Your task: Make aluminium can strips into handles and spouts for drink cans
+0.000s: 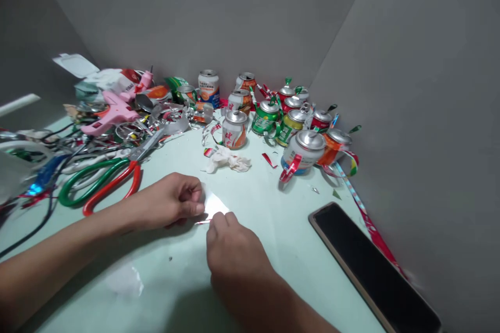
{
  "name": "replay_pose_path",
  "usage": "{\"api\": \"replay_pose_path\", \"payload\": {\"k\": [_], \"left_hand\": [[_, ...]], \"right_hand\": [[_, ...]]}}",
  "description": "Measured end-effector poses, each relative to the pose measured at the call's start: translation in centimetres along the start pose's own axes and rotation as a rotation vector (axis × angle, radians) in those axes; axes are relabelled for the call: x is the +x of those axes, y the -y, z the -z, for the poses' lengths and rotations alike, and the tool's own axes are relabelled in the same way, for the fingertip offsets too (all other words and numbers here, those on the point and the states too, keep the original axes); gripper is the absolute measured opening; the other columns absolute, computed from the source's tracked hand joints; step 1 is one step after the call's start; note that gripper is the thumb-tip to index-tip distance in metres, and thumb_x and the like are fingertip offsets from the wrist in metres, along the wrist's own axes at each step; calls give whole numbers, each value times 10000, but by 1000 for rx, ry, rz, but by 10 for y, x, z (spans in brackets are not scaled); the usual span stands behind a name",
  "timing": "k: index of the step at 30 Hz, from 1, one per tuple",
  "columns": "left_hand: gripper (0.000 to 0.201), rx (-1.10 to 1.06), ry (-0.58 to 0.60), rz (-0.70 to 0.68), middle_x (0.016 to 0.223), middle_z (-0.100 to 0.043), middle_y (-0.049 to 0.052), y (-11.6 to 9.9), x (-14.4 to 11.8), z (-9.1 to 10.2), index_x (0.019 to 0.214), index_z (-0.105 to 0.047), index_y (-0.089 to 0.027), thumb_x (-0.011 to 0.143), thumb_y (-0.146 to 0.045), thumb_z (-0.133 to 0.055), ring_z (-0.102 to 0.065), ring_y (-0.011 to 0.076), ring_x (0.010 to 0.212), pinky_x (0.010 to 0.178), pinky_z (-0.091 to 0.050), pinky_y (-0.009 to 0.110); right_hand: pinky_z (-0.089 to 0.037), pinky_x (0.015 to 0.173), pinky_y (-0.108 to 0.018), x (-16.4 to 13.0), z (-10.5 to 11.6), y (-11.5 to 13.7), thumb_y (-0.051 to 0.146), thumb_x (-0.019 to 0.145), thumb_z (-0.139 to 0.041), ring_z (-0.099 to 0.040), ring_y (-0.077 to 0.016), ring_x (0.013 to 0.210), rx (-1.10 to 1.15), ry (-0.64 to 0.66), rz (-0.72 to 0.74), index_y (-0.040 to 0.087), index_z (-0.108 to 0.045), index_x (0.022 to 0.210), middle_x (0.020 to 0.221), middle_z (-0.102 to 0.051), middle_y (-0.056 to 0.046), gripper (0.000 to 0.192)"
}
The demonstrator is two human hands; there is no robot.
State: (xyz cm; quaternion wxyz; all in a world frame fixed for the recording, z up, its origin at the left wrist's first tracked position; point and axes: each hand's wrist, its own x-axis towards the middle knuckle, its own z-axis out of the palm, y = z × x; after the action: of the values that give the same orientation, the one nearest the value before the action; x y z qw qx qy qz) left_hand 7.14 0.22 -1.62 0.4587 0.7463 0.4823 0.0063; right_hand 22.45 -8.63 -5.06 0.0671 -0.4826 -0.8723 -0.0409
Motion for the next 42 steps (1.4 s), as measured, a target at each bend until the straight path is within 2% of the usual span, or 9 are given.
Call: {"api": "replay_pose_path", "payload": {"k": [2,5,14,19,24,28,31,33,42], "left_hand": [[151,0,-59,-13,522,-491,-47,0,-3,-1,646,-424,-204,717,-303,-514,-462,118,500,471,-322,225],[156,228,-168,-4,576,-525,-19,-1,-3,-9,613,-461,-197,699,-289,-553,-470,139,554,492,-302,244],[163,579,-123,37,571,-514,9,-8,1,-16,584,-438,-213,725,-245,-514,-454,172,513,452,-251,270],[133,607,-128,-67,548,-508,3,-3,0,-17,606,-458,-216,735,-208,-490,-467,172,520,463,-235,264],[117,646,-149,-181,559,-537,8,-3,-11,-17,672,-495,-217,771,-202,-435,-499,176,509,464,-234,268],[143,765,-83,-285,648,-581,27,-10,-21,-19,757,-531,-205,693,-115,-441,-542,190,548,473,-269,279],[207,812,-26,-397,777,-600,53,-9,-21,-23,790,-557,-185,649,-80,-450,-566,193,618,505,-339,285],[209,856,-40,-443,786,-597,61,-4,-19,-27,783,-567,-172,664,-63,-433,-569,199,644,518,-366,293],[241,959,-89,-495,753,-597,78,-1,-13,-25,798,-591,-147,672,-36,-417,-556,217,611,496,-388,318]], "right_hand": [[-297,420,-273,1,-1,1,10,539,-487,-445,-179,608,-8,29,0,119,-609,800,730,-570,-92,308],[-276,406,-270,1,-3,1,21,522,-487,-435,-180,609,8,9,-1,130,-603,773,729,-573,-97,297],[-213,408,-296,-1,-7,0,0,587,-420,-417,-173,547,5,-266,11,158,-565,665,647,-547,-74,228],[-197,412,-289,4,-5,-6,30,530,-483,-432,-162,563,97,-194,-58,183,-544,646,633,-543,-31,202],[-316,507,-288,2,-5,-16,2,585,-483,-453,-169,640,139,-123,-23,176,-584,740,732,-588,-36,254],[-374,592,-284,0,-5,-20,-13,617,-476,-465,-180,717,244,-46,-36,159,-594,804,790,-583,-56,280],[-393,619,-290,0,-7,-21,-16,654,-457,-461,-184,731,307,-56,-39,146,-581,752,781,-567,-71,226],[-405,639,-297,0,-8,-21,-21,673,-439,-464,-186,743,347,-77,-37,137,-578,742,786,-567,-81,221],[-411,650,-298,1,-7,-22,11,778,-400,-478,-183,760,416,-175,-54,157,-605,827,787,-567,-72,257]]}}
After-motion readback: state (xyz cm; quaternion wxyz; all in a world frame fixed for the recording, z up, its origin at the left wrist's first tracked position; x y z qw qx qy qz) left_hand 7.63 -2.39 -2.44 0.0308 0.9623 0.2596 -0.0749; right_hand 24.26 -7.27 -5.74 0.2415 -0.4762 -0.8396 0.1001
